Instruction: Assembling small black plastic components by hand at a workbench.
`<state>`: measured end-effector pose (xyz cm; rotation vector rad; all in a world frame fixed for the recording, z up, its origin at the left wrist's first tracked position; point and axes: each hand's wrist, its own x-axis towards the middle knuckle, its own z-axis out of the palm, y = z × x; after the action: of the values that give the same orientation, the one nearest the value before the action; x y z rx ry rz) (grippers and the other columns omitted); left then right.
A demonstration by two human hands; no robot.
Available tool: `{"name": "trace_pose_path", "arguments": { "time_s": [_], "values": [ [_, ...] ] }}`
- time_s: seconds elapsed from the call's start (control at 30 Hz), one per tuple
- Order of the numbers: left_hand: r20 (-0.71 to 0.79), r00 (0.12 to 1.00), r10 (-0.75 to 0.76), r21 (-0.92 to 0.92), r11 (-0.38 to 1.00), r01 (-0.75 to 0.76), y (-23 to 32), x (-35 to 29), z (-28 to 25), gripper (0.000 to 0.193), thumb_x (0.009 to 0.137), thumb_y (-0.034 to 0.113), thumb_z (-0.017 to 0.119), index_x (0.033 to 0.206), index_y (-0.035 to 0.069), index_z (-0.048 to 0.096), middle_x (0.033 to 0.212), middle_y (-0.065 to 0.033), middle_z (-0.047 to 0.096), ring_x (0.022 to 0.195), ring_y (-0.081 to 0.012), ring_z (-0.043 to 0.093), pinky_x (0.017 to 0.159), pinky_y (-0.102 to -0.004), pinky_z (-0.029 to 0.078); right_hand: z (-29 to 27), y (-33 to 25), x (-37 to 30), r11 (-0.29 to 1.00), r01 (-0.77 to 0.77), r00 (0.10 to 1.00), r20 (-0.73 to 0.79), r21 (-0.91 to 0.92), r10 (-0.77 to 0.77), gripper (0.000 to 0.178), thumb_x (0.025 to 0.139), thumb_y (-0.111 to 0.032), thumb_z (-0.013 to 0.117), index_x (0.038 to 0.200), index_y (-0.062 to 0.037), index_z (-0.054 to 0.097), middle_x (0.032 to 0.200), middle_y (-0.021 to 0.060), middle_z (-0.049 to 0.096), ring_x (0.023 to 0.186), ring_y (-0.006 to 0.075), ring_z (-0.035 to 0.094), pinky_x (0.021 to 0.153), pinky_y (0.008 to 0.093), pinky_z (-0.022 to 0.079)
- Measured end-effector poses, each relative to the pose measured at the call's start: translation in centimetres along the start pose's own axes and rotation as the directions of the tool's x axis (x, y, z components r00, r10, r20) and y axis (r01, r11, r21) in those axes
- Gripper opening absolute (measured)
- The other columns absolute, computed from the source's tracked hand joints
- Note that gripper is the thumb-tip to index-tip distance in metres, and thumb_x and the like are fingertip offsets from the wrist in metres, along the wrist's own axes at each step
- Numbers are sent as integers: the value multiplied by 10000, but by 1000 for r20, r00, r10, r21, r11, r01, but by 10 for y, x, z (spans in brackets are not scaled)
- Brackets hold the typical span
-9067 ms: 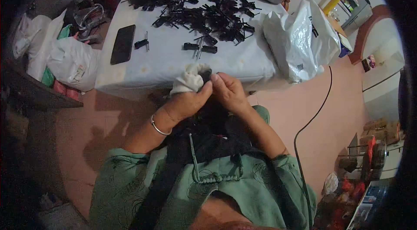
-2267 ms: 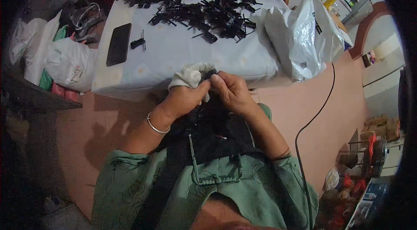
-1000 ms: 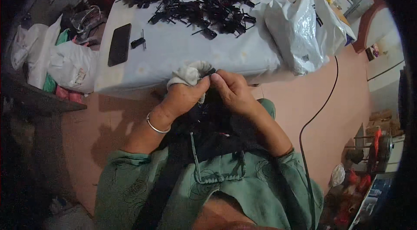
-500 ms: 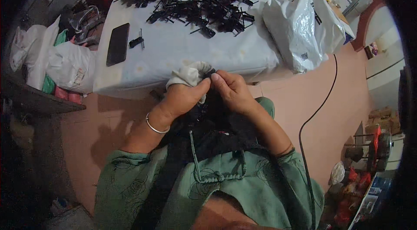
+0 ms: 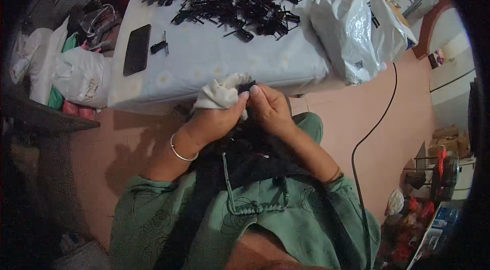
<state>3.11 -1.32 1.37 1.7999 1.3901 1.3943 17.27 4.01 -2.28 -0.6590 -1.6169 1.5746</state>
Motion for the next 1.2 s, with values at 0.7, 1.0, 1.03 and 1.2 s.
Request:
{"name": "trace_pose_path", "arguments": {
  "time_s": [0.7,1.0,1.03,1.2],
  "values": [
    [34,949,-313,-297,904,308,-14,-4,7,184,794,74,544,963,1,554,780,-13,583,690,-79,528,591,-236,448,-13,-12,8,960,-19,991,122,-279,55,213,894,-181,477,778,-6,514,662,-32,447,651,49,392,583,208,360],
    [-34,989,-143,18,990,143,-5,-4,9,224,780,52,540,988,-30,536,826,-101,593,753,-153,564,673,-272,458,4,2,8,952,117,992,-10,-282,-125,259,900,-209,452,749,-5,504,565,30,404,557,86,369,511,258,358],
    [-45,999,4,198,980,5,-10,-3,11,228,778,45,537,992,-34,534,828,-104,593,753,-156,563,677,-273,457,7,10,8,952,117,992,-11,-284,-125,259,900,-209,452,749,-5,504,565,30,404,557,86,369,511,258,358],
    [-85,994,61,187,981,-44,-24,-9,17,215,788,41,533,988,-36,536,848,-68,589,768,-123,542,684,-261,452,14,16,5,998,30,996,-84,-53,-34,272,913,-205,434,739,-9,504,620,-40,425,602,64,370,544,227,354]
  ]
}}
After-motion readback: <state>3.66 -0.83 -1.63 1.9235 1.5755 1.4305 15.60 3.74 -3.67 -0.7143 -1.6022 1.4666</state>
